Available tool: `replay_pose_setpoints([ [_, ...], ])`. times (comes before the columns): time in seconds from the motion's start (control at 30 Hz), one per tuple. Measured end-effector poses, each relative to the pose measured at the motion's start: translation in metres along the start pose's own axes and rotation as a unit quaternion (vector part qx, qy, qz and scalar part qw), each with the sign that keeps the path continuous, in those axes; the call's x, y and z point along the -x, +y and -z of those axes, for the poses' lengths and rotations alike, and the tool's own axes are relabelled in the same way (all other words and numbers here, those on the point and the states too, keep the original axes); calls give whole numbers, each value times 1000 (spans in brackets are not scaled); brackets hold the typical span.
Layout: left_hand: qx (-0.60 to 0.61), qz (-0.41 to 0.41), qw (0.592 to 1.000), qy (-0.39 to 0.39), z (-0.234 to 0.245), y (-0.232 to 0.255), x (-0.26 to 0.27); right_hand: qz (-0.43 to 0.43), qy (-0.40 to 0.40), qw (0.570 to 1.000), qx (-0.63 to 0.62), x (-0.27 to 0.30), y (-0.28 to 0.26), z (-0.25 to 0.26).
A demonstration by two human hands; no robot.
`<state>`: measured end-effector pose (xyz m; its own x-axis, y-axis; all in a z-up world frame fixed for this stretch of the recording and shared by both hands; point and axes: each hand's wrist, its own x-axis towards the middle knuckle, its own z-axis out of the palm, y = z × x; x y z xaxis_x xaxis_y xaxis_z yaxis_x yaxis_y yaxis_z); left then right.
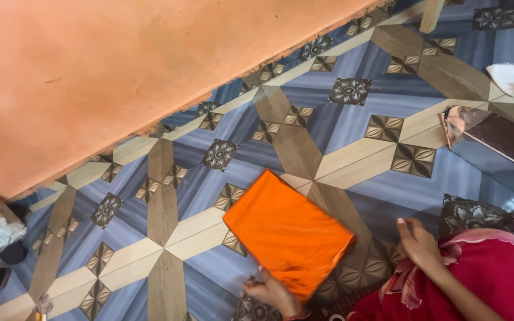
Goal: The person wraps two small rectangular boxes with orange and silver metallic wrapping paper. They fold the paper around each box, smooth the edges, and secure the folds with clear tape. The wrapped boxes are placed on the floor.
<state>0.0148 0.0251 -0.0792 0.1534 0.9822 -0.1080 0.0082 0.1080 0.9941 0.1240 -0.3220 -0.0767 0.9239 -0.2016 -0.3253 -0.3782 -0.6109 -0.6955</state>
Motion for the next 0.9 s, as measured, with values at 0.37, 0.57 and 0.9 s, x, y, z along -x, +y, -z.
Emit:
replay_pose_setpoints([
  [0.37,-52,233,966,96,10,22,-7,193,-307,930,-65,24,-16,-108],
  [0.57,-78,117,990,-31,2,-6,-4,228,-256,932,-117,57,-22,-107],
  [0.9,-151,67,986,15,-10,-2,4,47,-194,901,-385,30,9,-85],
])
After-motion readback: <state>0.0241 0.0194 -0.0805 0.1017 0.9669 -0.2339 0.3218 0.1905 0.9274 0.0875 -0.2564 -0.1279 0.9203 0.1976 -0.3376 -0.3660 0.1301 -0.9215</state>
